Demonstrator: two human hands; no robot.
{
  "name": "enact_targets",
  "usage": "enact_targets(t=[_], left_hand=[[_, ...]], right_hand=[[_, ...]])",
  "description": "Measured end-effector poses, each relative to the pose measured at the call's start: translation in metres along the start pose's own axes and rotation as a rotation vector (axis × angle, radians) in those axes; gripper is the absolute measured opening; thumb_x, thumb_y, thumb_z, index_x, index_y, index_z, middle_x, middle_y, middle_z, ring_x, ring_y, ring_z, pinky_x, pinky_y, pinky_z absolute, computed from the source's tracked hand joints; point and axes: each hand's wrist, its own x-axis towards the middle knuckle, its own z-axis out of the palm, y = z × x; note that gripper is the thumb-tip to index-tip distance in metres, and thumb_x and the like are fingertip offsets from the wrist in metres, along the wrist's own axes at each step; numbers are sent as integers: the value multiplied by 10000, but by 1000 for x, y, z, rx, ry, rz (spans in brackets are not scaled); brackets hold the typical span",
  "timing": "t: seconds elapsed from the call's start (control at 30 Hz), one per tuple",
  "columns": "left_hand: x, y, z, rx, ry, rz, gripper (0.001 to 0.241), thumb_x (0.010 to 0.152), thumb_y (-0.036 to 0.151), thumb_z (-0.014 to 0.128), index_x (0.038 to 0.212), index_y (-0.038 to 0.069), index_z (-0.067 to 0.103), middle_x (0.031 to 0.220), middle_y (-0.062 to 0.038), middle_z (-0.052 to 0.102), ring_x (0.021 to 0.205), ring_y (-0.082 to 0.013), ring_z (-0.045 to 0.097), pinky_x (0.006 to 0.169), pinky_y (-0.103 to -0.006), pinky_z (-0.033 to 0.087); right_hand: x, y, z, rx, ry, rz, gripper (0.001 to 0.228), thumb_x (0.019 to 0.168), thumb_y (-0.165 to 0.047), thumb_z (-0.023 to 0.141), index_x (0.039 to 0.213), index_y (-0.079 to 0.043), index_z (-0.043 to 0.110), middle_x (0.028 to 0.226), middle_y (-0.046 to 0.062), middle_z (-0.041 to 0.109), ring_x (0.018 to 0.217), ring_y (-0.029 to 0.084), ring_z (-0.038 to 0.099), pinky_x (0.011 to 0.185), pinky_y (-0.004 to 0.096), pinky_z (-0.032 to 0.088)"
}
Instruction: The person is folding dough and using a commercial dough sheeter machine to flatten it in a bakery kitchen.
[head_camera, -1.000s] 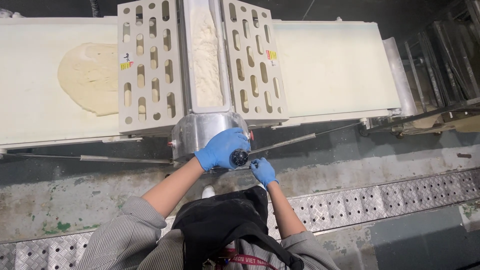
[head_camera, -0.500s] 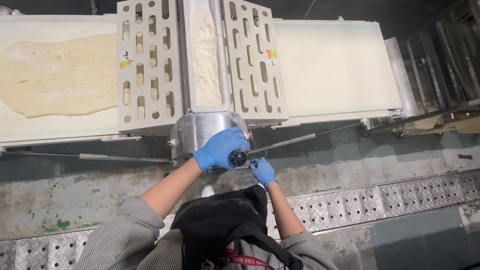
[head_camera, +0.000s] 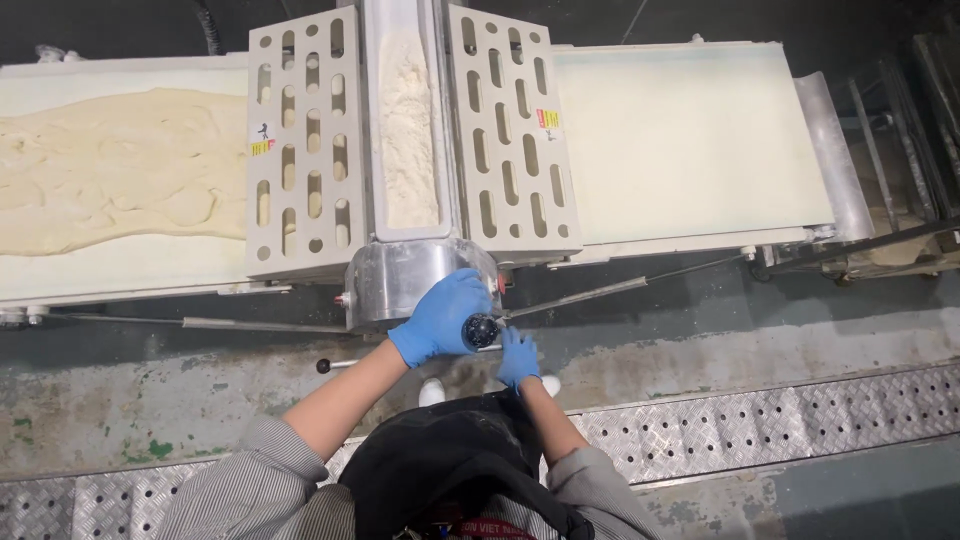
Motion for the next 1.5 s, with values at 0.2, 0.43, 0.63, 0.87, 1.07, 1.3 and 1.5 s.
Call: enact_targets(t=[0.2,0.43,0.63,0.87,1.07,1.3,1.5], left_hand=[[11,20,6,36,164,23,280,647,371,804,730,127,696,774,-114,619,871,-337,586,911,-473,444],[90,114,-21,-467,159,48,464,746,220,824,1170,73,703,1134,-123,700,1096,-297,625,972,-429,463],[188,161,103,-767,274,10,197,798,47,818,983,68,755,964,-59,713,923,-191,674,836,-308,535],[343,146,207,-873,320,-410,116,912,128,791,915,16,762,832,-30,710,739,-90,585,653,-268,463],[450,122,266,-868,333,-338,158,949,186,758,947,28,768,854,-30,746,743,-90,643,692,-246,509],[530,61,327,-789,391,-463,184,918,210,782,942,28,778,861,-66,770,766,-114,703,724,-260,549],[535,-29,372,-398,472,-704,386,995,373,711,864,19,794,860,-125,764,811,-234,714,794,-372,536]], right_hand=[[87,109,156,534,115,-352,723,747,-138,798,1418,-3,564,1482,225,520,1385,341,444,1133,424,399],[-57,282,138,1605,765,639,313,977,-246,670,1215,-58,746,1060,72,773,871,127,703,749,268,531],[-263,376,257,1199,877,1232,293,1013,-264,649,1100,-10,766,1027,121,764,836,228,716,690,334,488],[-396,315,286,1961,1217,1732,425,1038,-472,696,999,-49,700,753,33,626,636,178,542,575,384,420],[-400,394,264,2098,1379,1722,354,1044,-475,638,1010,-123,663,811,8,633,724,190,587,641,388,442],[-332,468,243,2303,1496,1689,273,1051,-479,568,1023,-212,620,881,-22,641,830,206,641,720,392,469],[-199,620,180,2350,1337,1114,330,907,-330,601,1214,-243,685,955,0,616,885,186,628,842,393,479]])
